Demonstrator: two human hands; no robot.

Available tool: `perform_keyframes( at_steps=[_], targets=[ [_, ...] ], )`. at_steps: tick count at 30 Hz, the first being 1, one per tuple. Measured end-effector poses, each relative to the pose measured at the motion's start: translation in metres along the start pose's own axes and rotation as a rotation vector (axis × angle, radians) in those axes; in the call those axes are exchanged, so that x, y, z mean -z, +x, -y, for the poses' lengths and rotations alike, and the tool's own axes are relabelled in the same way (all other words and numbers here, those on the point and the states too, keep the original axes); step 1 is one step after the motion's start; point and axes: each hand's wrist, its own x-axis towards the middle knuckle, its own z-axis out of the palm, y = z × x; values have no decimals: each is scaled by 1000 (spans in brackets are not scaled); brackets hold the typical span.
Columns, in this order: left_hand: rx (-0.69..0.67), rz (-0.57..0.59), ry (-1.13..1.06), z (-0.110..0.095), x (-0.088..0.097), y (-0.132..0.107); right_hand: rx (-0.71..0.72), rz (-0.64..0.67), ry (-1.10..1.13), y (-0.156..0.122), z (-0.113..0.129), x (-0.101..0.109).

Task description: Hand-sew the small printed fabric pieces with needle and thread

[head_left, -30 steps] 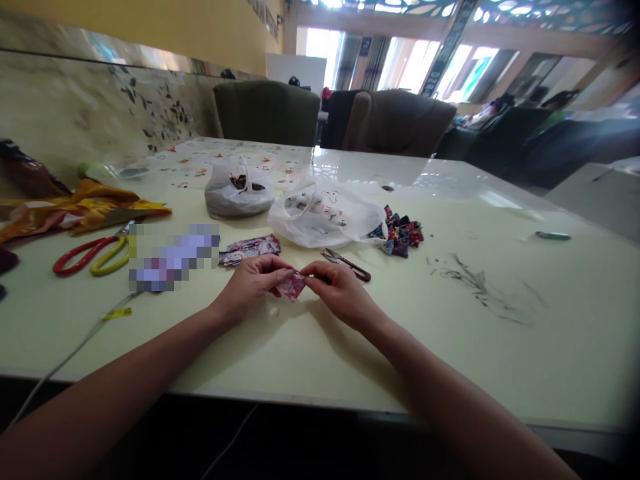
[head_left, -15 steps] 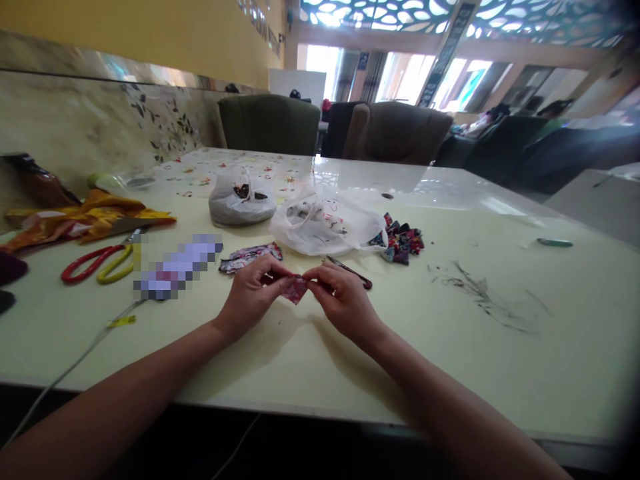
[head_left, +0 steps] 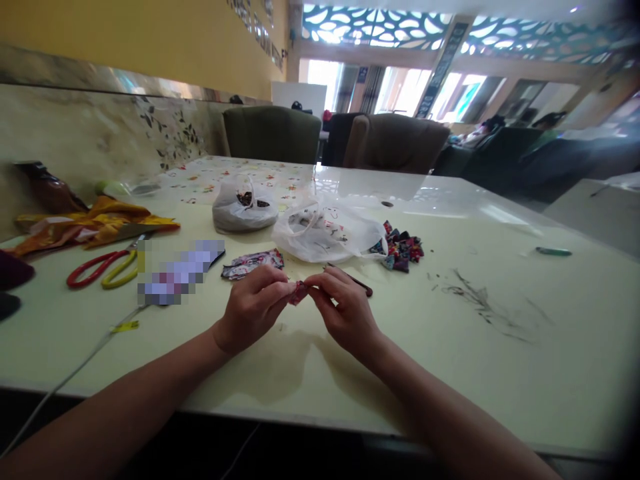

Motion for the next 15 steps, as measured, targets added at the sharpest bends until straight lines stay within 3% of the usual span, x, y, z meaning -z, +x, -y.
perform_keyframes(
  at_steps=[3, 6, 10, 15],
  targets=[
    [47, -51, -31, -6, 1, 2, -12, -2, -1, -1, 0, 0],
    [216, -78, -123, -13, 1, 7, -32, -11, -14, -1, -2, -1],
    [451, -2, -398, -16, 1, 12, -49, -7, -28, -2, -6, -2],
    [710, 68, -681, -6, -2, 11, -105, -16, -45, -1, -8, -1]
  ],
)
